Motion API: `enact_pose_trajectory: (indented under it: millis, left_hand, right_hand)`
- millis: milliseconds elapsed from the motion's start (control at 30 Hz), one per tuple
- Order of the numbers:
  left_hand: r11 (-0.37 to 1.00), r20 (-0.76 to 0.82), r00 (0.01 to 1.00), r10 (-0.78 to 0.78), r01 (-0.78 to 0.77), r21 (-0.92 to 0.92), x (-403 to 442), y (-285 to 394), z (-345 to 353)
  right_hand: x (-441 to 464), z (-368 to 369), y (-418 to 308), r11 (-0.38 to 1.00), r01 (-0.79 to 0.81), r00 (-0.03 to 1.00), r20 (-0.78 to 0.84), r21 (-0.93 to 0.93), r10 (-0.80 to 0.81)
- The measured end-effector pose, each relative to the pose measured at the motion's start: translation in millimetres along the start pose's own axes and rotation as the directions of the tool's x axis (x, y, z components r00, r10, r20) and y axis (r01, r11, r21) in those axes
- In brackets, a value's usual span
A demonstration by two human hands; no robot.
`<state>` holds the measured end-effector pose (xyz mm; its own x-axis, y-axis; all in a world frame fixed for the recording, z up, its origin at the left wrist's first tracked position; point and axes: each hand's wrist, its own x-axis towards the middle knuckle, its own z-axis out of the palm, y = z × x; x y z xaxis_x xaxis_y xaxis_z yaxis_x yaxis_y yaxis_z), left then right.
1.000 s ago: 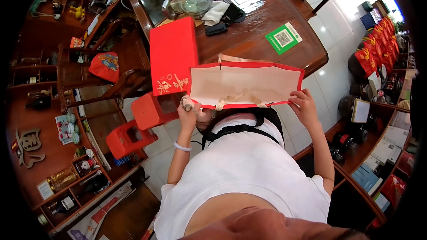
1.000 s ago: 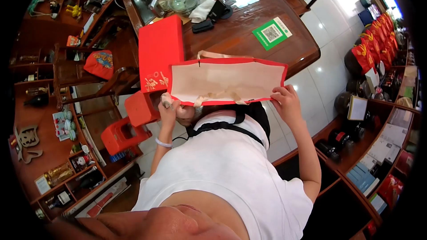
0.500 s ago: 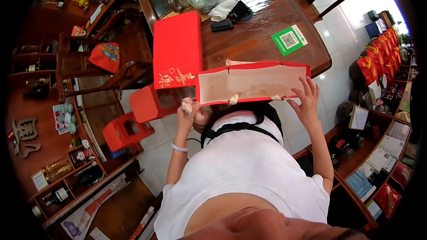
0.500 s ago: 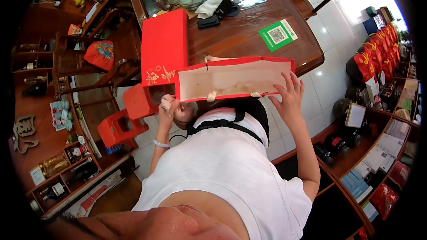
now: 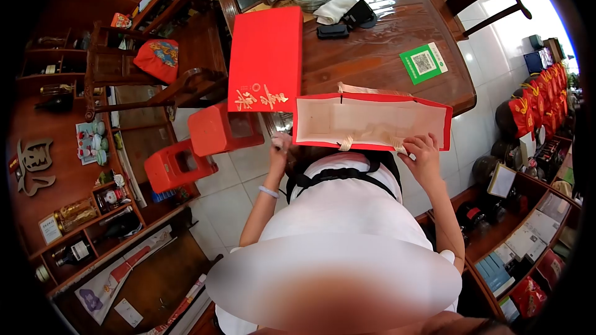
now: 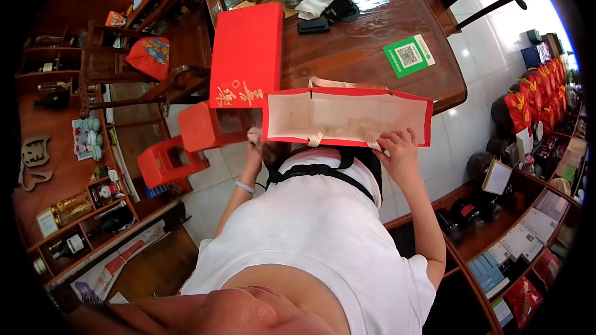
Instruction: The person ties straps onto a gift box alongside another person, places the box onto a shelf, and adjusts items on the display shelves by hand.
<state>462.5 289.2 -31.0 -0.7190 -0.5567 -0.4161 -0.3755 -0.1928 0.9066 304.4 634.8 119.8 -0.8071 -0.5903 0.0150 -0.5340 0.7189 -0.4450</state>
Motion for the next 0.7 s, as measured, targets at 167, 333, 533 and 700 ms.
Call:
enact_pose_trajectory:
  millis: [167,333,533,700]
  left_hand:
    - [0.965,0.129,0.975,-0.179,0.148,0.215,0,-35,14]
    - [0.950,0.137,0.945,-0.299,0.281,0.132,2,-38,11]
    - [0.956,-0.051,0.956,-0.290,0.287,-0.066,23,-19,-10]
    - [0.921,-0.098,0.933,-0.347,0.319,-0.224,43,-8,-37]
  right_hand:
    - [-3,1,-2,1.000,0.024,1.000,-0.011,-0.017,-0.024]
    - [-7,4,-1,0.997,0.071,0.997,-0.011,-0.027,-0.071]
    - [-7,7,-1,0.998,0.068,0.996,-0.055,-0.019,-0.068]
    - [-4,7,0,0.998,0.056,0.996,-0.070,-0.035,-0.058]
